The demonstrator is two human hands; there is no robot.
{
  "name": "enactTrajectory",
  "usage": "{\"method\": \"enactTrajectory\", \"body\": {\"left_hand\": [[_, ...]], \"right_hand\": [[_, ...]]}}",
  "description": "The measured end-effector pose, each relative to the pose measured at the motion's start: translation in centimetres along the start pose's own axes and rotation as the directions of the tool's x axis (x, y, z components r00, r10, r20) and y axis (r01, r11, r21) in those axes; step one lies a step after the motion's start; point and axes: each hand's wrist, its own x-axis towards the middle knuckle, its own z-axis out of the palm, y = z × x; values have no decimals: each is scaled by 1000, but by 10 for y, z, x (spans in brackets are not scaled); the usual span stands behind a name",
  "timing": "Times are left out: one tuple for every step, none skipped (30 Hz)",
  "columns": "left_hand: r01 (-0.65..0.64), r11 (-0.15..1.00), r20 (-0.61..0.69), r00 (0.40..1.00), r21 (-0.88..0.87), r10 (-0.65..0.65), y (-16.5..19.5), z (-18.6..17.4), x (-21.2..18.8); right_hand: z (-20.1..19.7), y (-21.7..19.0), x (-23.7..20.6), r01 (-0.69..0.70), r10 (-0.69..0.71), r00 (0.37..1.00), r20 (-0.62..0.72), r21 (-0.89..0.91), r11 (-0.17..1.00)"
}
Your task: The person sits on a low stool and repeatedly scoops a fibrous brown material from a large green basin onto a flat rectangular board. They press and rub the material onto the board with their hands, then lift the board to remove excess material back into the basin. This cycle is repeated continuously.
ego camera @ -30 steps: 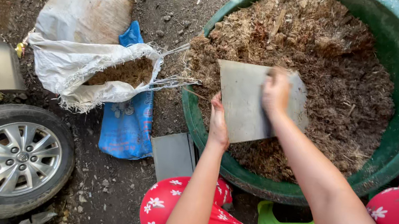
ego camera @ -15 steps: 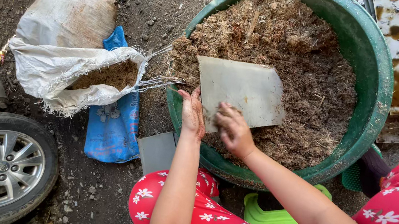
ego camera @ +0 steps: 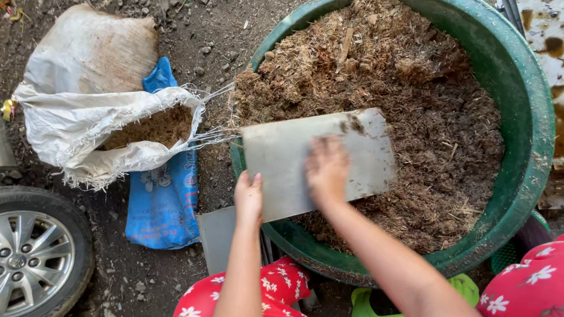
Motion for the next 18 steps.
{"method": "enactTrajectory", "body": {"left_hand": [[62,998,-7,998,26,-62,-7,-15,0],[122,991,-13,992,57,-122,-12,-26,0],[172,985,10,985,-16,-172,-17,-31,-1],[225,971,36,974,-85,-222,-22,-34,-5],[273,949,63,962,-155,-266,-27,-36,-7],[297,937,57,955,-184,-292,-31,-37,-8],[324,921,56,946,-214,-320,-37,-36,-11],[351,903,59,936,-249,-348,-42,-32,-12],[346,910,51,938,-231,-343,-46,-28,-11],[342,915,36,939,-213,-343,-49,-27,-13],[337,922,21,940,-191,-339,-50,-25,-13],[346,924,9,937,-165,-349,-52,-22,-14],[352,925,-2,934,-143,-356,-53,-17,-15],[360,925,-17,931,-124,-365,-52,-13,-17],[359,930,-50,931,-76,-363,-49,-9,-18],[357,934,-83,930,-27,-358,-46,-5,-19],[358,933,-115,928,20,-354,-42,-1,-21],[392,916,-142,914,79,-379,-39,3,-23]], "right_hand": [[13,-13,-13,144,-134,985,113,-90,985],[20,-16,-26,237,-226,968,113,-99,966],[29,-18,-35,326,-314,943,112,-106,940],[34,-17,-41,409,-398,911,112,-111,906],[35,-9,-44,349,-327,934,144,-161,923],[33,3,-42,286,-253,953,168,-216,933],[28,17,-38,222,-174,966,189,-276,935],[22,32,-31,162,-119,981,155,-307,938],[15,47,-21,106,-70,991,118,-339,935],[5,63,-12,27,19,993,119,-370,929],[-5,76,-2,-55,109,988,114,-397,916],[-15,87,9,-123,167,983,77,-402,907],[-25,97,19,-189,222,974,36,-406,894],[-35,104,28,-242,251,968,-29,-388,889],[-40,106,33,-293,278,956,-93,-365,884],[-41,103,34,-341,305,940,-156,-337,878],[-39,97,31,-351,323,936,-140,-304,886],[-31,86,22,-368,345,930,-130,-278,887]]}}
